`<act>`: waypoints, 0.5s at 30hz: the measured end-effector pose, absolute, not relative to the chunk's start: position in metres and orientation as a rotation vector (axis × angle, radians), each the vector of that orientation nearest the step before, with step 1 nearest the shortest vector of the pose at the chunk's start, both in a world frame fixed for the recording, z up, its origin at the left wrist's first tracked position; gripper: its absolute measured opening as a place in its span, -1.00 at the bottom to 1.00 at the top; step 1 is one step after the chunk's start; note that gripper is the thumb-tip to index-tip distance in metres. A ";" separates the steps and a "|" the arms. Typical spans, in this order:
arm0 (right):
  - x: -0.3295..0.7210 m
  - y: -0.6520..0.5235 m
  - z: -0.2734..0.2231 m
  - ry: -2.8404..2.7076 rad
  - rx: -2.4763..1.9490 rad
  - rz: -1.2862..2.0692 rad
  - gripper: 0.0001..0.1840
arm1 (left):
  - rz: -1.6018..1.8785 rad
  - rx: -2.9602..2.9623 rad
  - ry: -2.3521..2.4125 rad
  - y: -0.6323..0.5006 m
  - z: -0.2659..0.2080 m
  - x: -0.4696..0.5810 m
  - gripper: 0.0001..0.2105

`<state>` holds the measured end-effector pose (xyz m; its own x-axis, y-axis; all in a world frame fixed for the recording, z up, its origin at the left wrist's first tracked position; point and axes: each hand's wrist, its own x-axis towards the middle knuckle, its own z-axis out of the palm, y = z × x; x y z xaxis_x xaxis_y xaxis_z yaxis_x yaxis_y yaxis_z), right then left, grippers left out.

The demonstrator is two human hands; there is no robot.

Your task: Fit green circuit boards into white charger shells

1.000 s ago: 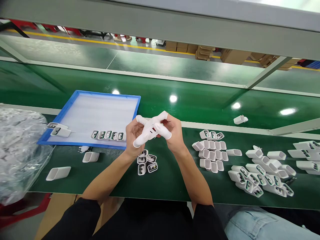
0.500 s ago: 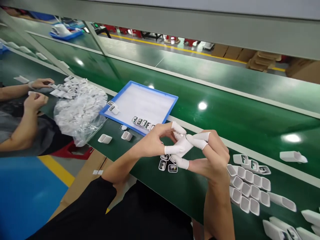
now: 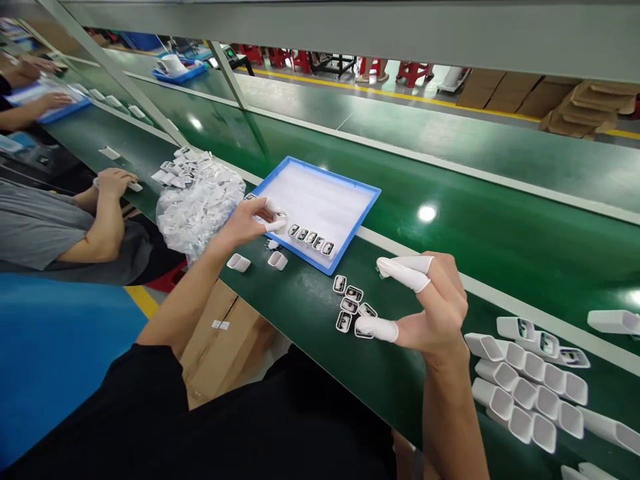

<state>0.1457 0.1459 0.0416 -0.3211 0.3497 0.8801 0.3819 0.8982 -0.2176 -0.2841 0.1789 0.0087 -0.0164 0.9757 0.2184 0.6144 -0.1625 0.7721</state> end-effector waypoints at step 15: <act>0.202 0.203 -0.024 -2.313 -1.476 0.668 -0.67 | 0.581 1.742 1.608 0.218 -0.038 -0.328 -0.56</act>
<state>0.2016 0.2029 -0.0235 -0.4176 0.9085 0.0147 0.7608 0.3584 -0.5411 -0.3281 0.2183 -0.0377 0.1343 0.9830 -0.1254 0.6760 0.0017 0.7369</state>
